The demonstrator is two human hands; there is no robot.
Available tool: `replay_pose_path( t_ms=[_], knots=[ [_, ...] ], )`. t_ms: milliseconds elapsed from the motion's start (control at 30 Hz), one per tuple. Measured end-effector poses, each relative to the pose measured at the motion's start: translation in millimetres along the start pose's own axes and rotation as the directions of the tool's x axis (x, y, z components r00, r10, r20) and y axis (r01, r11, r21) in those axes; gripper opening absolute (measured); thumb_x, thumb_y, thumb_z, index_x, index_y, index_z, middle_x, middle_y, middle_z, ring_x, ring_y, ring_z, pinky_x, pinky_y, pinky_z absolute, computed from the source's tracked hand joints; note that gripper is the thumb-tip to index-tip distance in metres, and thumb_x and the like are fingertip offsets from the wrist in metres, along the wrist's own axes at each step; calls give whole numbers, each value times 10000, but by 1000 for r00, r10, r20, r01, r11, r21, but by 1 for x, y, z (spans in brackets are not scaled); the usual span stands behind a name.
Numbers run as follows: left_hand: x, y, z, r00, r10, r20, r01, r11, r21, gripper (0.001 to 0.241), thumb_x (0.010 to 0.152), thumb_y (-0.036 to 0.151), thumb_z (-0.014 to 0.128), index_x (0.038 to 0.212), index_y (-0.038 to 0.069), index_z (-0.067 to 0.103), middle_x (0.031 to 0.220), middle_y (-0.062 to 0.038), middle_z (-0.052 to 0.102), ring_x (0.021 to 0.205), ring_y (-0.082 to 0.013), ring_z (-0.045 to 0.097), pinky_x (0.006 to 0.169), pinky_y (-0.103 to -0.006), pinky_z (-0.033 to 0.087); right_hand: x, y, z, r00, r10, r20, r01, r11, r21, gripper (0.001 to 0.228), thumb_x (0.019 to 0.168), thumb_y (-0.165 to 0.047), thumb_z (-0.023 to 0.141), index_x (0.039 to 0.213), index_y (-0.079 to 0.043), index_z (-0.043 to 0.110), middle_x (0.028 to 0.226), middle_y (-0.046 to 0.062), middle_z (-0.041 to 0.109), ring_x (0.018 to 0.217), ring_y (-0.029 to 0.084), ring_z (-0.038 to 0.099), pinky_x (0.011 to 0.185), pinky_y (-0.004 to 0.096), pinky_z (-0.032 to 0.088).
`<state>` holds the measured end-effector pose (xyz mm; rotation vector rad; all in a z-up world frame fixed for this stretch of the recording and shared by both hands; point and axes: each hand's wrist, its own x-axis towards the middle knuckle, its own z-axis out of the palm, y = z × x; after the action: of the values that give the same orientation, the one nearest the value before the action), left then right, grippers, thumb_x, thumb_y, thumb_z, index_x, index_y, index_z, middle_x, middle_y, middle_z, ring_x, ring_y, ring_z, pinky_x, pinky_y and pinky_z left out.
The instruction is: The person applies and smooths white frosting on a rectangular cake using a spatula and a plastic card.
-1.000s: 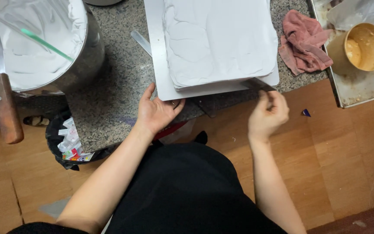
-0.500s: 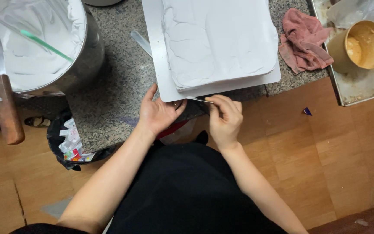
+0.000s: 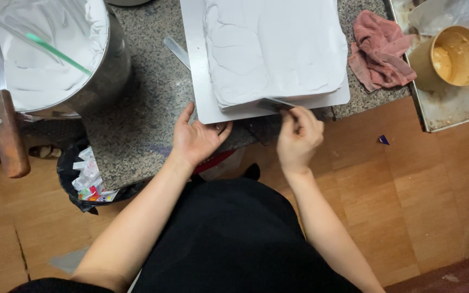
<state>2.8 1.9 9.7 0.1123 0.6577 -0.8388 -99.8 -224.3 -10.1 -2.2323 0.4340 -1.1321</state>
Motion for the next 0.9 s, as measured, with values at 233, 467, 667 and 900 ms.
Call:
replay_pose_path(
  t_ms=[233,467,667,900],
  knots=[
    [1,1,-2,1000,-15,2,15,1000,-11,533,937,506,602,1092,15,737,1091,-193,753,1082,-390,693,1136,-585,476,33,62,-103,996,22,-85,-35,988,-153,118,980,-2,871,1007,-67,776,944,91,752,845,293,700,817,333,494],
    [-1,-4,2,1000,-12,-23,13,1000,15,515,947,507,585,1081,33,737,1075,-180,755,1074,-377,693,1133,-574,468,10,1,-71,994,111,-12,-111,994,-16,149,927,22,823,963,-117,785,973,45,765,922,269,708,898,347,464],
    [3,2,-3,999,-12,-42,13,1000,21,534,956,519,564,1077,30,740,1073,-188,758,1061,-385,696,1130,-583,471,11,-64,-20,991,70,116,-83,990,112,209,845,-13,822,940,-198,802,931,-56,784,824,207,699,834,297,472],
    [2,2,2,998,24,-64,-23,1000,14,533,929,538,582,1086,56,749,1085,-167,757,1077,-376,686,1133,-588,468,23,-45,-21,998,69,9,-69,997,15,175,850,-10,846,925,-157,786,935,-14,784,761,238,671,763,322,487]
  ],
)
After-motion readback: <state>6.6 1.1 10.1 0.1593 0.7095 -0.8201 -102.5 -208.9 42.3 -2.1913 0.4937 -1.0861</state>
